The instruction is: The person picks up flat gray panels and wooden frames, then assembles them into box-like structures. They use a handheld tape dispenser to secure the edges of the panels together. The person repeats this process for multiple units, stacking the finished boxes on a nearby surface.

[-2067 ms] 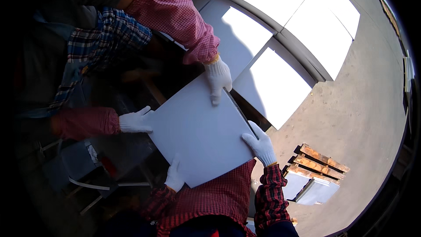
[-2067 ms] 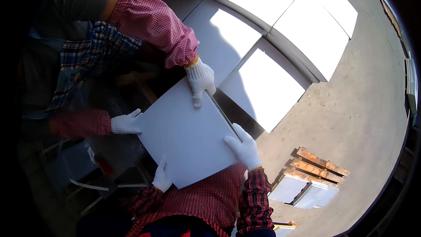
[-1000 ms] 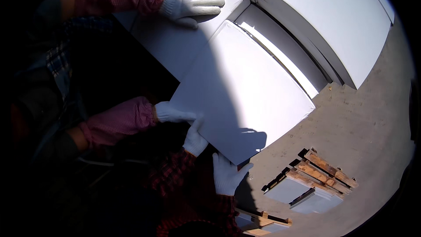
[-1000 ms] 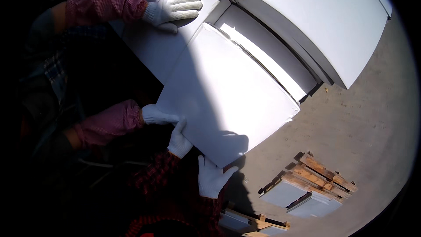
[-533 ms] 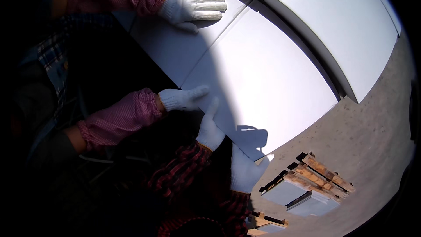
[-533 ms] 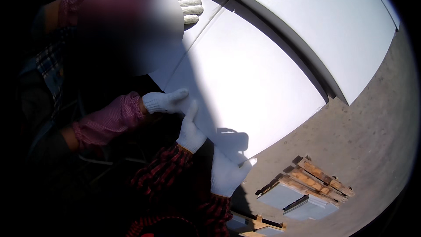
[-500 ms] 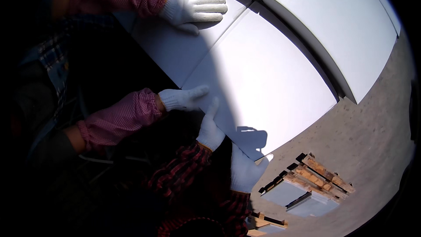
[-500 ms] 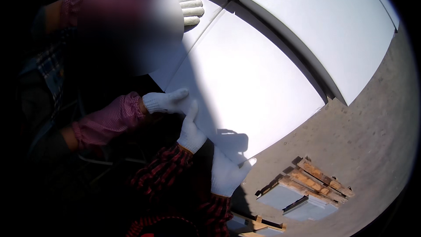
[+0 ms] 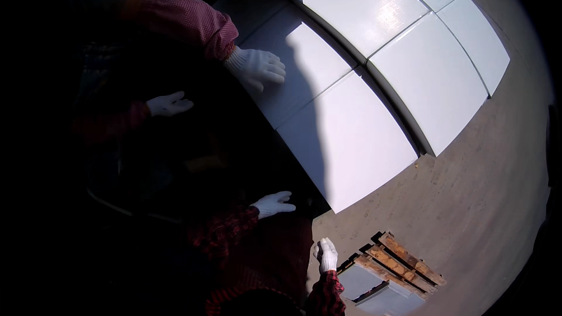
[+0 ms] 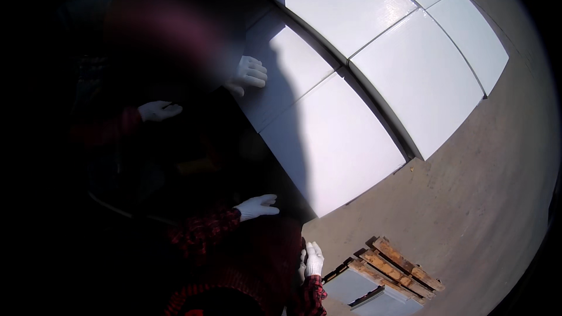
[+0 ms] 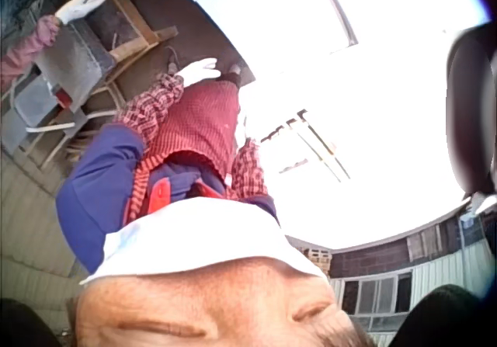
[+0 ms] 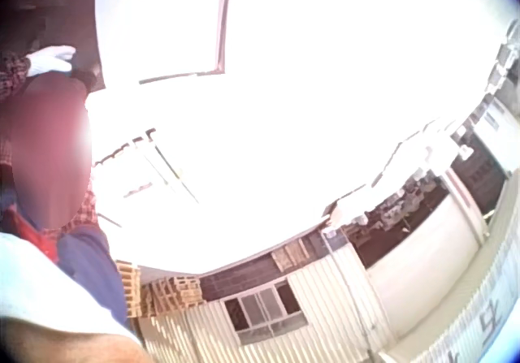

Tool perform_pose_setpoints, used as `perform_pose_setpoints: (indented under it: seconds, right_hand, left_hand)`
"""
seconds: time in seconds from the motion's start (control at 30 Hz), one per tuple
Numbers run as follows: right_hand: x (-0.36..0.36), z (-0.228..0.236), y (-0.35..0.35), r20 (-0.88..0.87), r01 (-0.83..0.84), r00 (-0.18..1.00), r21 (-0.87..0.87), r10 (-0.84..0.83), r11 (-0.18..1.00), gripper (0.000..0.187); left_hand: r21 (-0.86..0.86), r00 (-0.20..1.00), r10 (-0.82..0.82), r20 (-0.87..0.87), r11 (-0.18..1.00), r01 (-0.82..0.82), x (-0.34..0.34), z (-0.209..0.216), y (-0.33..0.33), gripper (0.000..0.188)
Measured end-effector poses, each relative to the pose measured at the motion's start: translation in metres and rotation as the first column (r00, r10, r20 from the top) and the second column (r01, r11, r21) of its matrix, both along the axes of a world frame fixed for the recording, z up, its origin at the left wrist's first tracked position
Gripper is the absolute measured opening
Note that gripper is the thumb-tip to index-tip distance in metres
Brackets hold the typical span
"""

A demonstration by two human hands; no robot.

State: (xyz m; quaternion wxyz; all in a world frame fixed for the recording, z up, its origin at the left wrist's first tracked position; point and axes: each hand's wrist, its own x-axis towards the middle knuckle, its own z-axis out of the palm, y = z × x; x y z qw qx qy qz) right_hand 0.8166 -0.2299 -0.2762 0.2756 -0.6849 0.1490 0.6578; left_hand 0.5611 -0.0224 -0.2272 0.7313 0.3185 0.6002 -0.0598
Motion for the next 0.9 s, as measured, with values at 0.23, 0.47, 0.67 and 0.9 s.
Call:
perform_pose_setpoints:
  seconds: [0.23,0.47,0.67,0.9]
  right_hand:
    - [0.029,0.031,-0.080,-0.042,-0.057,0.998,-0.002,0.056,0.998,0.023]
    - [-0.054,0.063,-0.003,0.115,-0.325,0.945,0.236,0.305,0.916,0.013]
    - [-0.218,0.040,0.028,0.499,-0.882,0.469,0.311,0.729,0.355,0.052]
    - [-0.416,0.122,0.031,0.746,-0.695,-0.409,0.118,0.525,-0.709,0.039]
  left_hand:
    - [0.073,0.876,-0.476,-0.078,0.874,0.481,-0.046,0.023,-0.093,0.090]
    - [0.433,0.987,-0.002,0.161,0.899,-0.069,-0.094,0.103,-0.089,0.072]
    - [0.430,0.956,0.251,0.154,0.854,-0.293,-0.268,0.141,-0.187,0.071]
    - [0.435,0.312,0.900,-0.306,0.423,-0.795,-0.497,0.070,-0.470,0.064]
